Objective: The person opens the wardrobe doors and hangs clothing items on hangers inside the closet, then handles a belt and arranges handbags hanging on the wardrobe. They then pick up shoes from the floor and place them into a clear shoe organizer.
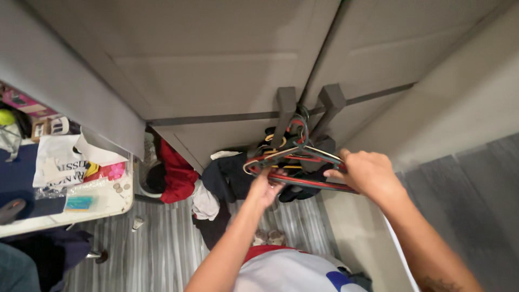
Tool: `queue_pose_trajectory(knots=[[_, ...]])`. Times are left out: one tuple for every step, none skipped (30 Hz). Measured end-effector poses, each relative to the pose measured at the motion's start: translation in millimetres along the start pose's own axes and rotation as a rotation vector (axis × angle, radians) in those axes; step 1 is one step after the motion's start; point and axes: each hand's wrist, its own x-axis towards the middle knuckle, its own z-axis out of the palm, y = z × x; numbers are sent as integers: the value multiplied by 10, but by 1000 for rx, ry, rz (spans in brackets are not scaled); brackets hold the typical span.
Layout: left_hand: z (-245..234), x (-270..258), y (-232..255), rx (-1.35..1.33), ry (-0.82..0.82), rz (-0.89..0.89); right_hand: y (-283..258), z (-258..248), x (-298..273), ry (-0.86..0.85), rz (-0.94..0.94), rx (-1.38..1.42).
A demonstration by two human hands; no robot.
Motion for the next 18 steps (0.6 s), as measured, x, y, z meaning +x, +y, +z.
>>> queue_pose_trajectory(knots=[[32,-10,-61,-45,-7,-30,4,-79,-3,-19,-6,-22],[68,-26,-127,-91,-16,-61,9,-147,-17,-38,-11,-44],[108,-41,-200,-110,3,-87,18,-213,-30,-11,-29,-61],[145,-59,-283,-130,20,-113,28,-270,-43,15,-48,-77],[175,-68,-351,-148,37,-140,34,-310,-52,43,-64,-92],[196,-71,-410,-164,37,-155,37,-343,-52,35,-62,-108],[211,-71,-461,-180,35,-169,35,-373,-56,28,-59,-125],[221,-65,-509,-197,33,-184,31,-400,-56,22,-56,-142],[231,-42,-545,-182,42,-177,26,-428,-44,19,-53,-150],[240,-8,-573,-167,51,-170,19,-454,-32,16,-50,-158],[251,31,-613,-155,61,-163,16,-480,-20,12,-49,-166],[274,87,-644,-144,35,-180,11,-506,-3,14,-43,-202],[303,138,-691,-130,10,-202,12,-529,-4,13,-34,-236],[333,181,-749,-117,-15,-224,15,-551,-2,11,-25,-270],[360,222,-802,-106,-19,-237,12,-559,6,40,-51,-289],[397,267,-861,-95,-23,-251,16,-561,18,68,-77,-307],[432,308,-926,-84,-26,-265,32,-557,29,96,-102,-326],[460,354,-980,-68,-34,-283,47,-539,53,102,-106,-337]])
